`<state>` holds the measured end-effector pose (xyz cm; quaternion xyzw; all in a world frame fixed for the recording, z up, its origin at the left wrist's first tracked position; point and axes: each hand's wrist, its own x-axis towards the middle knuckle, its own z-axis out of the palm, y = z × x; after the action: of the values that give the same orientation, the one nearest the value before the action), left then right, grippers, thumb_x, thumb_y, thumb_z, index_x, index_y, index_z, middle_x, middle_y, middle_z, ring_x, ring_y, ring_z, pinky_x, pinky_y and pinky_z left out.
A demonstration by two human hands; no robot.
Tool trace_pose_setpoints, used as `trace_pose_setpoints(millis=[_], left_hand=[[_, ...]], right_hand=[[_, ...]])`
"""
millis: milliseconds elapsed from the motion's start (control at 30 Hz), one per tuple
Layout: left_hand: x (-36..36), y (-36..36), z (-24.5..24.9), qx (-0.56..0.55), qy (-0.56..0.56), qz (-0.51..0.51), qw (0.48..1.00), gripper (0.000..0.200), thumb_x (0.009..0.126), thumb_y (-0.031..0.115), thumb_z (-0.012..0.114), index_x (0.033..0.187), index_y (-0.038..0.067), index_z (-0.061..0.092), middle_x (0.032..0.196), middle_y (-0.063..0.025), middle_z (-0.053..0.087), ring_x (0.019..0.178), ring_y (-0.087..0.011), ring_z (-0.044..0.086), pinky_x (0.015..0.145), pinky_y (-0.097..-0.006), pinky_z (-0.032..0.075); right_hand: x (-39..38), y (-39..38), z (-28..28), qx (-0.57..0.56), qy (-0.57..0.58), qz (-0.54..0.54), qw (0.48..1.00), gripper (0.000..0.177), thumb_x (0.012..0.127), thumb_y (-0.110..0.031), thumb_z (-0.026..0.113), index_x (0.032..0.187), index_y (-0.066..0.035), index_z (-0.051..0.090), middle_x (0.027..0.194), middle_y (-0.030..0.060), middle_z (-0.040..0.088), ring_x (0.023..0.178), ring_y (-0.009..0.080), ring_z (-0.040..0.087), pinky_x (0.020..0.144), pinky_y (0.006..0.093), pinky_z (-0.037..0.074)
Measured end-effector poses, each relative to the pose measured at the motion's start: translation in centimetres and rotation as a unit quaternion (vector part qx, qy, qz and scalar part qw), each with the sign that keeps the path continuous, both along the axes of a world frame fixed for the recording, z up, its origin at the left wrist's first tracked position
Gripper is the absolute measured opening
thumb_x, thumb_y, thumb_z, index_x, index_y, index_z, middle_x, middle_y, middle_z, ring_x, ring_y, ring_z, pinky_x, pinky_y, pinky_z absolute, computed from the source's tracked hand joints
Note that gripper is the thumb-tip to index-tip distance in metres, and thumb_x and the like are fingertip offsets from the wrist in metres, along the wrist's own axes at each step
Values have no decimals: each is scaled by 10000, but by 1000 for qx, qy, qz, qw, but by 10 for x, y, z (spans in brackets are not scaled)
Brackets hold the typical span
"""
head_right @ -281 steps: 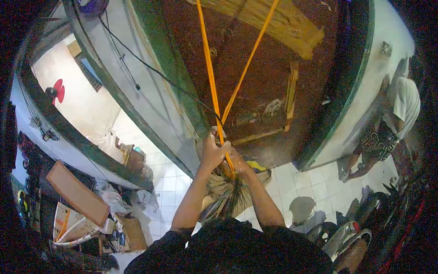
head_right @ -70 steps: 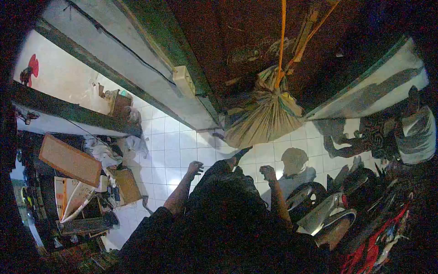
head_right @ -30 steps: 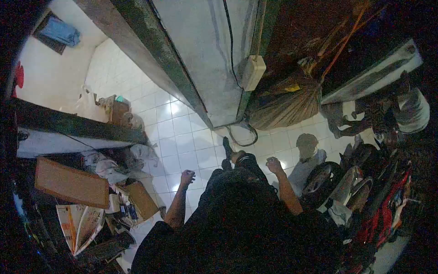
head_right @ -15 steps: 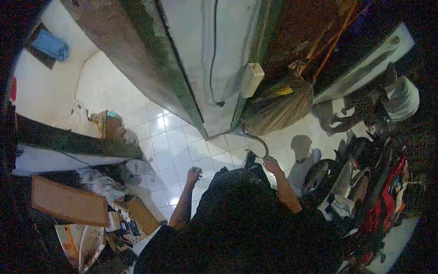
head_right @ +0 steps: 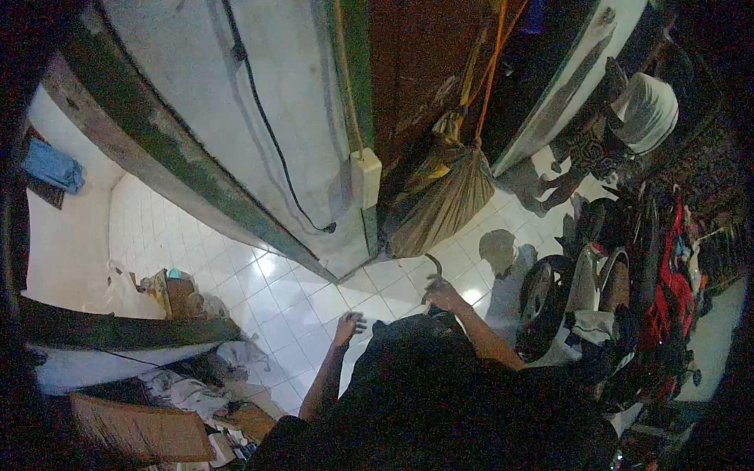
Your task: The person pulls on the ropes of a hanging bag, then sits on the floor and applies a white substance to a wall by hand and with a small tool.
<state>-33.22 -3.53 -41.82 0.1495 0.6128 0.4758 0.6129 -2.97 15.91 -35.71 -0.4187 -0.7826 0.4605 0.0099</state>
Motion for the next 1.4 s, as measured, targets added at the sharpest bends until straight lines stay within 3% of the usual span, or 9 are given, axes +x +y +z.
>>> trace_pose_setpoints(millis=[233,467,600,733,867,1100,1200,1300,1400], left_hand=[[63,148,156,57,-256,-121,957,481,905,355,602,1168,-42,536,1057,-169,624,954,-212,624,785,-346,534],[102,199,100,487,460,-196,716,425,739,68,731,1115,50,533,985,-175,617,868,-331,586,767,-407,480],[155,239,128,269,-335,8,903,366,857,211,647,1132,-5,538,1043,-197,614,1013,-339,597,899,-448,474],[176,243,89,251,191,-28,949,393,917,293,570,1142,-28,541,1083,-187,619,993,-306,622,890,-455,495],[201,233,129,148,54,160,974,359,893,248,590,1121,-27,555,1086,-176,623,1011,-294,621,893,-467,502],[235,173,126,102,-53,471,875,288,884,196,531,1096,1,537,1097,-173,614,1006,-317,602,891,-475,485],[245,158,124,67,-54,520,850,312,901,171,478,1168,9,485,1155,-177,585,1016,-313,587,902,-482,485],[253,143,97,91,-99,556,820,345,932,213,522,1209,13,475,1223,-175,539,1061,-310,563,909,-433,473],[261,148,90,100,-83,538,833,346,909,146,533,1218,7,466,1255,-165,529,1048,-300,569,910,-409,473]], right_hand=[[-80,29,139,43,190,92,977,1079,644,-401,855,1387,44,211,1304,226,436,1231,299,431,1035,376,353],[-32,110,156,165,251,166,939,1067,686,-441,813,1423,-1,179,1394,219,332,1278,362,365,1063,469,306],[20,193,126,118,336,45,933,776,763,-366,761,1343,-33,367,1307,197,415,1276,352,361,1084,447,268],[80,379,143,276,399,-248,839,128,937,-78,509,1055,-35,529,996,61,535,884,140,544,771,260,444],[122,614,136,294,521,-275,753,382,939,-354,529,1017,15,587,750,-5,538,630,91,480,592,235,405],[135,837,150,-149,482,-365,783,389,969,-257,377,1345,-184,444,1159,100,530,972,256,571,889,437,451],[149,917,88,-371,677,101,627,382,945,-158,418,1323,-185,460,1173,99,527,982,276,571,899,431,460],[138,888,101,-284,573,-330,694,387,943,-149,449,1330,-153,450,1172,98,533,993,288,569,860,396,476],[158,968,13,-621,658,-20,426,345,949,-180,481,1282,-95,463,1154,84,563,1043,272,566,871,385,461]])
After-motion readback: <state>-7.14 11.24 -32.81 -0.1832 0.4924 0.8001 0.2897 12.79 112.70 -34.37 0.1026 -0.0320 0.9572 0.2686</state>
